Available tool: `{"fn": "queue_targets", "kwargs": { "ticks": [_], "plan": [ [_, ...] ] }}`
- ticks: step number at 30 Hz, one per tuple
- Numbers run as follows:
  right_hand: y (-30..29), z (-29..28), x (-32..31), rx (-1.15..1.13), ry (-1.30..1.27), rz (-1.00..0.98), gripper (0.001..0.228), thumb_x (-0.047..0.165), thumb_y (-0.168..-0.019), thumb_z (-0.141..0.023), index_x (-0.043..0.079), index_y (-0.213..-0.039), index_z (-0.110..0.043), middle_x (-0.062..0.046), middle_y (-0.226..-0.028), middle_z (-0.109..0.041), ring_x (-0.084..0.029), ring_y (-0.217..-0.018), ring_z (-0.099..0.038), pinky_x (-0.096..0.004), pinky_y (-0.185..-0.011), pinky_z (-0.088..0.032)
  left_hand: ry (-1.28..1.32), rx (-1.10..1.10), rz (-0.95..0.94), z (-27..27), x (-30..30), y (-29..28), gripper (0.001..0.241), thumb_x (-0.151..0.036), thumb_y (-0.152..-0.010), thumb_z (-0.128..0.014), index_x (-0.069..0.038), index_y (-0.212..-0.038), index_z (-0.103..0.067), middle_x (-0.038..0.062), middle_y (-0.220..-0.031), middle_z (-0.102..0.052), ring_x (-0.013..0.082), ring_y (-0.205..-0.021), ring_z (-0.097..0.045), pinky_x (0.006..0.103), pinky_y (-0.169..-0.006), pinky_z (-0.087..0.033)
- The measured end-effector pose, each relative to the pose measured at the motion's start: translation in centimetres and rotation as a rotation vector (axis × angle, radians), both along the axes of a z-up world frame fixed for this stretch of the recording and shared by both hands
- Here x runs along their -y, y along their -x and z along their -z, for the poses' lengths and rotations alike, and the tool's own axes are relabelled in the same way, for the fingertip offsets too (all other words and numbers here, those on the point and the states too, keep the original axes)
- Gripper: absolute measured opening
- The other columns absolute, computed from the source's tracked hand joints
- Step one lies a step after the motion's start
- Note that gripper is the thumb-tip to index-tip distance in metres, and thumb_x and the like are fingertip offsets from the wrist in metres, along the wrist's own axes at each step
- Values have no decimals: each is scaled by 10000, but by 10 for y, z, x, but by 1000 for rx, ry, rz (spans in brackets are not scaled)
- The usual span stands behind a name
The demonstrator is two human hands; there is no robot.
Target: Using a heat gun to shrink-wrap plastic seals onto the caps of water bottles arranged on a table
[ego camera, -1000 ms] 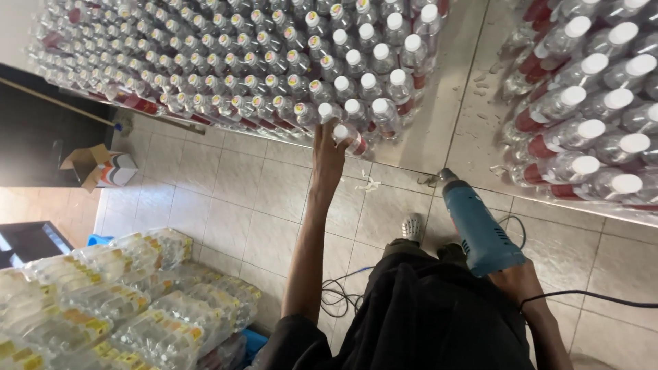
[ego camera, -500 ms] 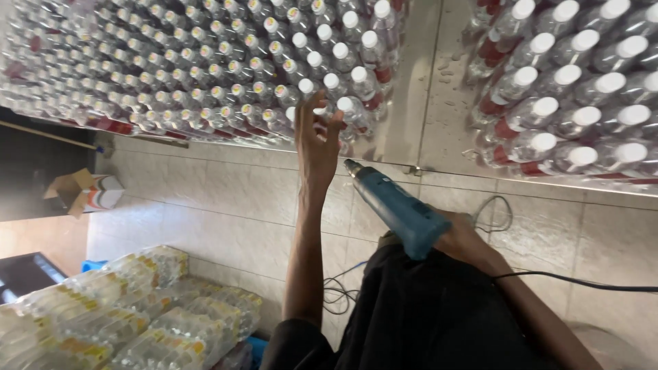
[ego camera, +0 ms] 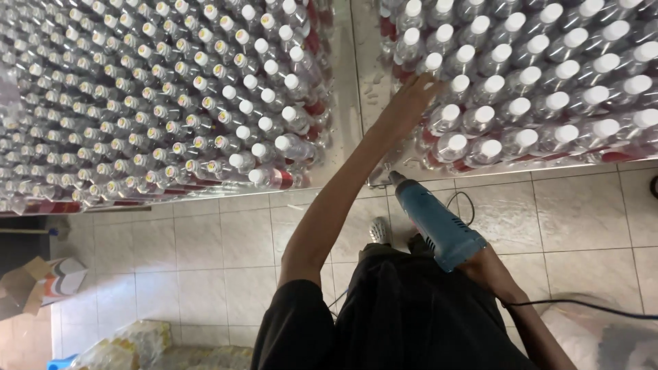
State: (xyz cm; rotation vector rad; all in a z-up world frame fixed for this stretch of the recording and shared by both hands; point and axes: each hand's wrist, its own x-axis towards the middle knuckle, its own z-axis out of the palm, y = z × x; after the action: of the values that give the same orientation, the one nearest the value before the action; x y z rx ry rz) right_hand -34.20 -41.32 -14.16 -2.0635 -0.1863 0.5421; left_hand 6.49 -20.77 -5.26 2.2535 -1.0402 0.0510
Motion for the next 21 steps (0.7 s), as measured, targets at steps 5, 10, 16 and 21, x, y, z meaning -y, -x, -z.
{"fn": "queue_targets", "kwargs": {
  "ticks": [5, 10, 16, 21],
  "plan": [
    [12, 18, -5, 13, 21, 49, 622, 307, -953, -823, 167, -1522, -615, -182, -1467, -681, -494, -1278, -660, -710, -1034, -611, 189, -926, -290, -104, -28, 20, 577, -612, -1063, -547, -219, -1484, -573, 201, -1488, -588, 416, -1298, -695, 494, -927, -705],
    [8, 36, -7, 43, 57, 60, 576, 338, -953, -815, 179, -1482, -653, -172, -1448, -700, -477, -1305, -651, -705, -1074, -598, -275, -15, -232, -21, -73, 14, 439, -395, -1088, -623, -35, -1323, -539, 141, -1153, -521, 366, -1032, -720, 447, -817, -676],
    [-30, 53, -3, 34, 101, 69, 533, 368, -953, -808, 191, -1442, -692, -161, -1428, -718, -460, -1332, -642, -700, -1113, -585, -117, -133, -217, -23, -88, 17, 586, -622, -1089, -435, -93, -1319, -539, 170, -1161, -523, 437, -1101, -697, 493, -934, -655],
    [-31, 63, 2, 43, 148, 82, 504, 391, -953, -802, 199, -1413, -720, -154, -1413, -732, -447, -1353, -636, -697, -1143, -575, -149, -160, -307, -54, -74, 27, 426, -496, -1114, -571, -130, -1331, -585, 162, -1205, -516, 446, -1173, -671, 500, -923, -675]
  ]
}}
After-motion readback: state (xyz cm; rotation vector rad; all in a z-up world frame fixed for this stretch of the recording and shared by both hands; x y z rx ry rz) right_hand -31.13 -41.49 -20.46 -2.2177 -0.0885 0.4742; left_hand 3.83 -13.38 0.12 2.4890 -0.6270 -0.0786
